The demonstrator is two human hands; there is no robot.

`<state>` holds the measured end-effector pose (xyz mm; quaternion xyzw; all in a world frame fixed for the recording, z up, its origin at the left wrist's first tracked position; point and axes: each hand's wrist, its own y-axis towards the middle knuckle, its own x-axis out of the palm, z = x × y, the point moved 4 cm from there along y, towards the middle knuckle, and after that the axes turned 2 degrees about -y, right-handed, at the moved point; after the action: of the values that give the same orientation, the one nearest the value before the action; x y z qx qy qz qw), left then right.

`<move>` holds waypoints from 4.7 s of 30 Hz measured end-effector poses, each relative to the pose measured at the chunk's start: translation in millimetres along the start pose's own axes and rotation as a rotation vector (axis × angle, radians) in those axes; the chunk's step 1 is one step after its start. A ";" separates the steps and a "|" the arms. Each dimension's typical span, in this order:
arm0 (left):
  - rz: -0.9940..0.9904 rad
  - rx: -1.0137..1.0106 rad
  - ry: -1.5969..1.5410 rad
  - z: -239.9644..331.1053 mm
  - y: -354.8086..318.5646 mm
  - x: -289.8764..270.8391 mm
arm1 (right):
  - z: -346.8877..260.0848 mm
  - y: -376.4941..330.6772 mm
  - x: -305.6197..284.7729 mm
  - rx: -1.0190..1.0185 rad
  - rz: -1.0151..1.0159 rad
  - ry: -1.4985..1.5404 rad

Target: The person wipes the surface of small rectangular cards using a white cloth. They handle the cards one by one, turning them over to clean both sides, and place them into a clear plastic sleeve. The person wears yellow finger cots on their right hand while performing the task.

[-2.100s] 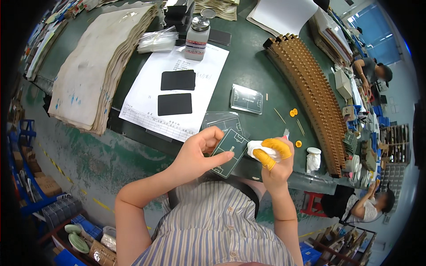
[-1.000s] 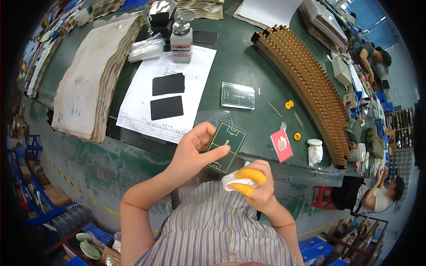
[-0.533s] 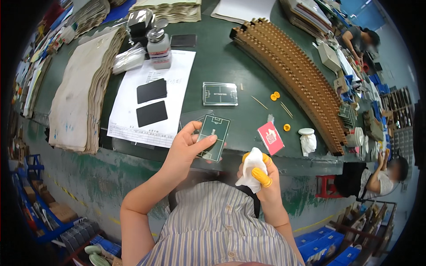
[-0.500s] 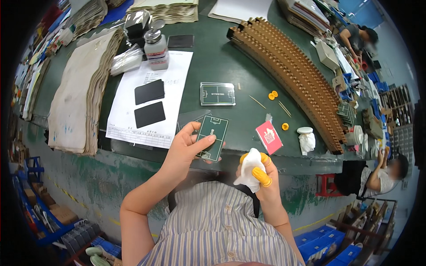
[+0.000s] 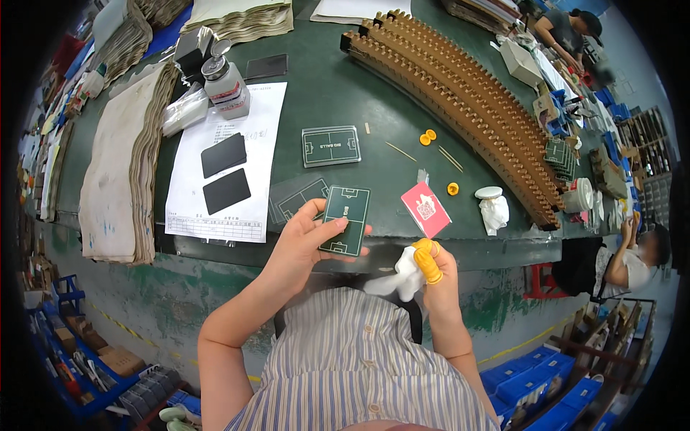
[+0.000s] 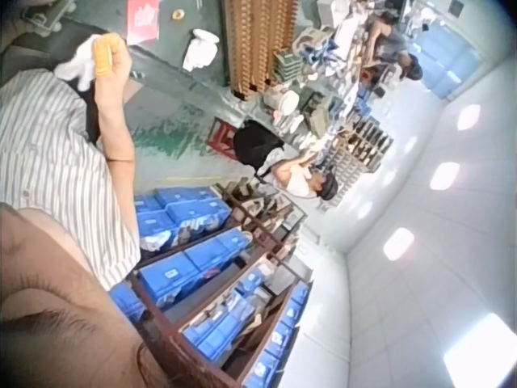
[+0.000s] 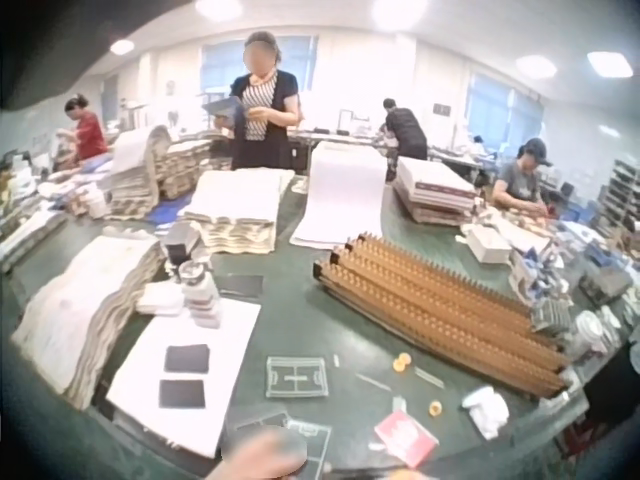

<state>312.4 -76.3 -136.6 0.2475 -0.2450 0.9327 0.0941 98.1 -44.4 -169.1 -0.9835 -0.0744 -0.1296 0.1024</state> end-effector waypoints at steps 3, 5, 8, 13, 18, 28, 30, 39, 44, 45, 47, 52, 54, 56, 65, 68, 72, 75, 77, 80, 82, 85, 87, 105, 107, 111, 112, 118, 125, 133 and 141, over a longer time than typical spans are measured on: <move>-0.012 0.011 -0.039 1.3 -0.2 3.6 | -0.4 0.8 3.1 0.052 -0.007 0.189; -0.012 0.034 -0.059 3.0 -0.4 6.1 | -3.3 3.5 7.1 0.072 -0.003 0.280; -0.014 0.063 -0.083 4.1 -0.9 8.3 | -5.5 5.9 17.4 0.222 -0.044 0.467; -0.009 0.102 -0.063 7.5 -2.2 10.7 | 7.6 -2.6 19.9 0.477 -0.293 0.339; -0.009 0.185 -0.079 6.1 -7.3 9.0 | 4.4 -8.3 9.6 0.466 -0.248 0.545; 0.088 0.211 -0.044 1.5 -1.7 3.2 | 19.6 -33.6 7.5 0.621 -0.207 0.635; 0.098 0.199 -0.035 1.2 -1.6 2.7 | 13.3 -34.1 8.3 0.538 -0.124 0.679; 0.086 0.166 -0.010 -0.8 -0.6 2.8 | -9.8 -43.4 -8.2 -0.360 0.347 -0.283; 0.093 0.176 -0.015 -5.5 1.6 5.5 | -45.8 -40.1 -2.7 -0.727 0.553 -0.578; 0.084 0.169 -0.030 -5.8 1.8 7.5 | -40.6 -37.1 2.6 -0.595 0.514 -0.303; 0.075 0.165 -0.058 -6.0 -0.1 8.8 | -28.9 -30.1 5.5 -0.401 0.252 0.068; 0.085 0.181 -0.048 -9.7 -2.2 8.5 | -38.6 -33.7 18.3 -0.725 0.358 -0.876; 0.090 0.196 -0.042 -11.3 -3.8 7.9 | -34.2 -30.2 22.0 -0.774 0.311 -0.908; 0.089 0.217 -0.029 -12.7 -4.0 9.0 | -36.2 -26.8 29.5 -0.852 0.355 -0.923; 0.042 0.234 -0.037 -15.0 -7.1 10.7 | -35.4 -27.3 34.9 -0.966 0.316 -1.127; 0.041 0.209 -0.050 -14.3 -7.9 13.2 | -31.5 -25.4 36.7 -0.946 0.316 -1.133; 0.028 0.230 -0.115 -16.6 -8.8 14.3 | -30.1 -24.9 35.8 -0.907 0.297 -1.158; 0.041 0.245 -0.141 -17.5 -9.0 16.9 | -24.0 -25.5 32.2 -0.840 0.294 -1.095; 0.064 0.235 -0.160 -16.9 -9.7 18.6 | -23.4 -25.9 36.0 -0.844 0.247 -1.081; 0.064 0.258 -0.201 -16.8 -9.2 20.4 | -17.5 -28.0 38.3 -0.811 0.228 -1.042; 0.063 0.249 -0.200 -16.4 -9.6 20.4 | -19.0 -29.0 40.2 -0.831 0.197 -1.067; 0.067 0.260 -0.212 -16.9 -9.1 21.0 | -18.1 -30.1 44.6 -0.869 0.152 -1.001; 0.064 0.273 -0.222 -17.7 -8.0 20.7 | -17.7 -31.8 48.2 -0.840 0.134 -0.996; 0.084 0.276 -0.179 -16.6 -4.9 19.6 | 20.7 -33.6 25.7 0.005 0.171 0.380; 0.060 0.266 -0.124 -17.9 -2.6 20.9 | 14.0 -30.1 26.0 0.056 0.136 0.556; 0.047 0.232 -0.004 -17.2 -0.7 25.7 | 9.0 -28.3 20.8 0.090 0.106 0.806; 0.034 0.238 0.017 -16.4 -0.6 27.9 | 9.0 -28.5 18.5 0.083 0.108 0.816; -0.035 0.305 0.422 -21.7 2.1 17.9 | 5.3 -28.2 4.9 0.023 0.162 0.775; -0.051 0.122 0.269 -13.8 1.7 20.0 | 10.2 -30.4 -16.1 -0.088 0.342 0.640; 0.017 0.097 0.190 -4.8 2.3 16.4 | -20.6 -29.5 -29.2 -0.508 0.364 -0.213; -0.053 0.015 0.176 -11.0 -0.9 22.1 | -31.0 -28.7 -24.0 -0.467 0.414 -0.144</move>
<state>289.2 -68.9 -133.3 0.1718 -0.2224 0.9497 0.1379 62.8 -26.3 -141.1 -0.9812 0.1523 -0.0499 -0.1075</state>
